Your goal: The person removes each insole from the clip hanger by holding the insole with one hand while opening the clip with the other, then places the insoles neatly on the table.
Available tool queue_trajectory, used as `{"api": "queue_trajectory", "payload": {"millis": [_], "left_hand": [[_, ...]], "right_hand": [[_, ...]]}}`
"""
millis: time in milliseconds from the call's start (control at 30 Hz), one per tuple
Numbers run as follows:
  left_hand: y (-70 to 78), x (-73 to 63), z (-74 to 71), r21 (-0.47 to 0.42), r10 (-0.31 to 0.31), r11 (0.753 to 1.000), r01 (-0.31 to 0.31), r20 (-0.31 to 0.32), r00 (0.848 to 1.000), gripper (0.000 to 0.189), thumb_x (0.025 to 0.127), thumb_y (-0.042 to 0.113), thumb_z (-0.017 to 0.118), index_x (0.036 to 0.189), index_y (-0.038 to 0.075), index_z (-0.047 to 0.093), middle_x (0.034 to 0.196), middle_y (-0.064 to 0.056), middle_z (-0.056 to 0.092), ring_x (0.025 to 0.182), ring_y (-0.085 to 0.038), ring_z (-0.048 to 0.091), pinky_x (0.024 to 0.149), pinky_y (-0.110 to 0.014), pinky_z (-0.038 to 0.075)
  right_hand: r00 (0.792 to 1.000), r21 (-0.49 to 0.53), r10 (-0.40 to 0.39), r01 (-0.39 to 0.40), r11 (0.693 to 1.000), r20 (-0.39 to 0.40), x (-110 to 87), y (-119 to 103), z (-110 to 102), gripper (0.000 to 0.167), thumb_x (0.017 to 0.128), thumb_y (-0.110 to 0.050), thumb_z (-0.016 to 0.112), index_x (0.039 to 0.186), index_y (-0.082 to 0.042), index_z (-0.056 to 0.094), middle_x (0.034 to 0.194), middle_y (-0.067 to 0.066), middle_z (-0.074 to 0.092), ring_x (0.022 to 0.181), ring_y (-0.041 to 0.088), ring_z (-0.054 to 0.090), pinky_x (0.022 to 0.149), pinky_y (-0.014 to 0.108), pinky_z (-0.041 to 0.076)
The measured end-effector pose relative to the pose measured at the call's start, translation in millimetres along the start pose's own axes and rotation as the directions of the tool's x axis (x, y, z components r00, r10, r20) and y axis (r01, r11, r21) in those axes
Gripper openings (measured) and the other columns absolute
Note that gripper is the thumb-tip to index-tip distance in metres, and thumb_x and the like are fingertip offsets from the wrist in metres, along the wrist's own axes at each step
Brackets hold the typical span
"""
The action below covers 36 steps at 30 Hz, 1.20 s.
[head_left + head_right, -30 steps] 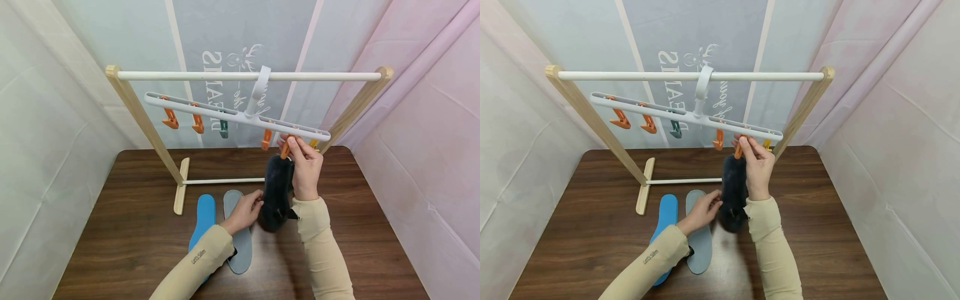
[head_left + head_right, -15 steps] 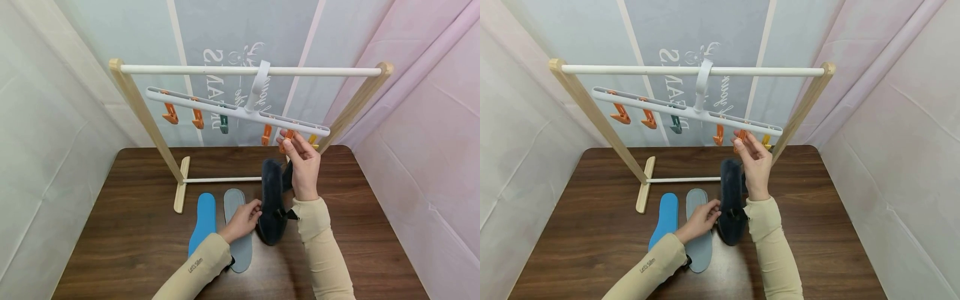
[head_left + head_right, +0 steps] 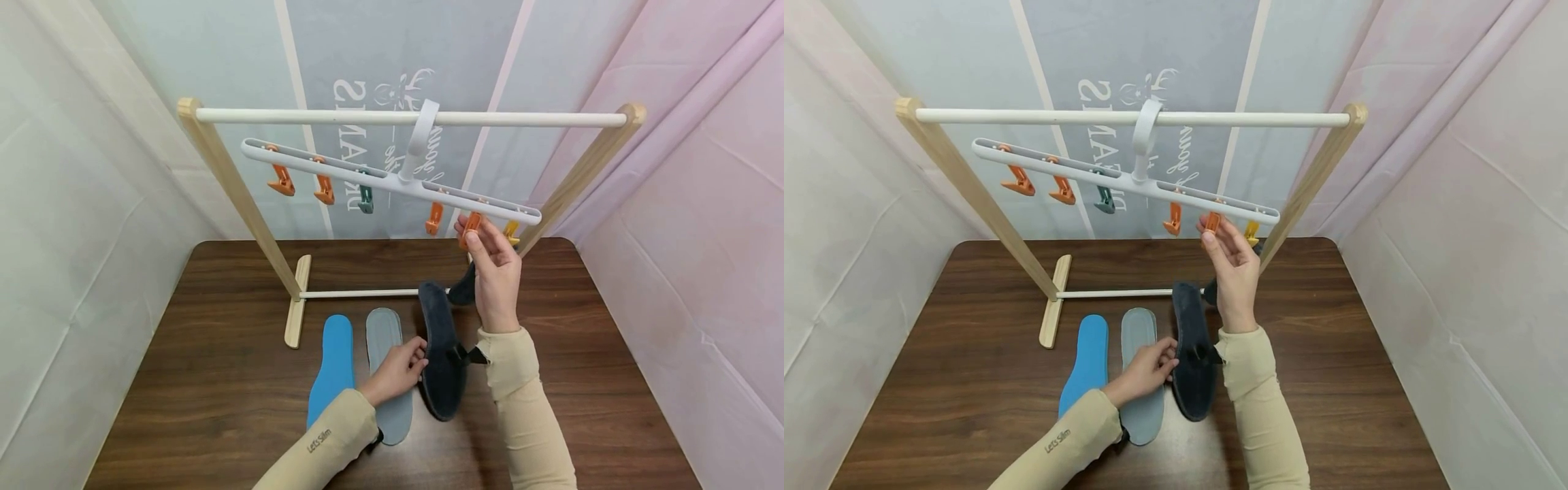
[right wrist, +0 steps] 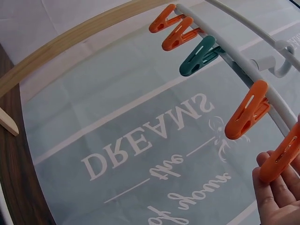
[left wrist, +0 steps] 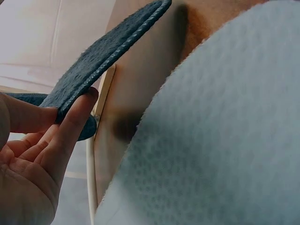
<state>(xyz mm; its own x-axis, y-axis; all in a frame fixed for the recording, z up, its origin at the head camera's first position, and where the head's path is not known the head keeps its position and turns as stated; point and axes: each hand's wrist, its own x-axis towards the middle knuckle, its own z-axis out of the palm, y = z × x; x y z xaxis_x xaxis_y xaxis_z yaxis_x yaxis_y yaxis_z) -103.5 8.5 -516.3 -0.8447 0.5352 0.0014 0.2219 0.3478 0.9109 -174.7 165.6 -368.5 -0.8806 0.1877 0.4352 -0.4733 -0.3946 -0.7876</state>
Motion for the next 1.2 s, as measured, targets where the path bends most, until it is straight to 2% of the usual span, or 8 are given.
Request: {"api": "queue_trajectory", "payload": {"millis": [167,467,867,1033,1200], "left_hand": [[-2.8,-2.1,4.4,-0.027,-0.024,0.999,0.024,0.01,1.0,0.017,0.096,-0.001,0.053,0.112,-0.002,0.054,0.093,-0.014,0.063,0.071,-0.016,0.064,0.06,-0.017,0.053],[-3.5,-6.4,9.1,-0.073,-0.075,0.994,0.079,0.047,0.996,0.018,0.096,-0.001,0.053,0.114,-0.003,0.053,0.093,-0.014,0.062,0.07,-0.017,0.065,0.06,-0.018,0.053],[-2.2,-8.5,14.2,-0.104,-0.111,0.987,0.123,0.115,0.987,0.019,0.095,-0.002,0.055,0.114,-0.006,0.054,0.089,-0.014,0.061,0.067,-0.024,0.066,0.058,-0.02,0.053],[-1.1,-8.0,16.2,-0.088,-0.112,0.989,0.121,0.108,0.988,0.022,0.094,-0.002,0.056,0.115,-0.008,0.053,0.087,-0.014,0.062,0.066,-0.028,0.066,0.057,-0.02,0.052],[0.3,-7.7,19.0,-0.046,-0.15,0.987,0.153,0.074,0.986,0.026,0.093,-0.003,0.056,0.117,-0.008,0.051,0.081,-0.015,0.064,0.058,-0.022,0.064,0.055,-0.02,0.049]], "right_hand": [[1.0,-0.019,0.015,-0.016,1.0,-0.011,-3.6,2,0,0.038,0.094,-0.007,0.061,0.13,0.001,0.057,0.117,0.012,0.068,0.11,0.023,0.065,0.1,0.034,0.047],[1.0,0.0,0.016,-0.016,1.0,-0.021,-8.8,6,-4,0.037,0.093,-0.003,0.06,0.13,0.003,0.057,0.118,0.014,0.067,0.113,0.026,0.063,0.099,0.034,0.049],[0.998,-0.024,0.011,-0.013,1.0,-0.065,-10.7,10,-8,0.036,0.094,-0.003,0.058,0.129,0.005,0.056,0.115,0.012,0.068,0.109,0.024,0.065,0.098,0.035,0.049],[0.997,-0.024,0.024,-0.026,0.999,-0.073,-12.3,10,-9,0.036,0.094,-0.002,0.058,0.129,0.005,0.056,0.113,0.011,0.069,0.105,0.022,0.067,0.098,0.035,0.05],[0.997,-0.046,0.034,-0.037,0.998,-0.065,-13.7,11,-11,0.036,0.094,-0.003,0.058,0.129,0.006,0.055,0.113,0.009,0.07,0.105,0.021,0.067,0.097,0.035,0.05]]}}
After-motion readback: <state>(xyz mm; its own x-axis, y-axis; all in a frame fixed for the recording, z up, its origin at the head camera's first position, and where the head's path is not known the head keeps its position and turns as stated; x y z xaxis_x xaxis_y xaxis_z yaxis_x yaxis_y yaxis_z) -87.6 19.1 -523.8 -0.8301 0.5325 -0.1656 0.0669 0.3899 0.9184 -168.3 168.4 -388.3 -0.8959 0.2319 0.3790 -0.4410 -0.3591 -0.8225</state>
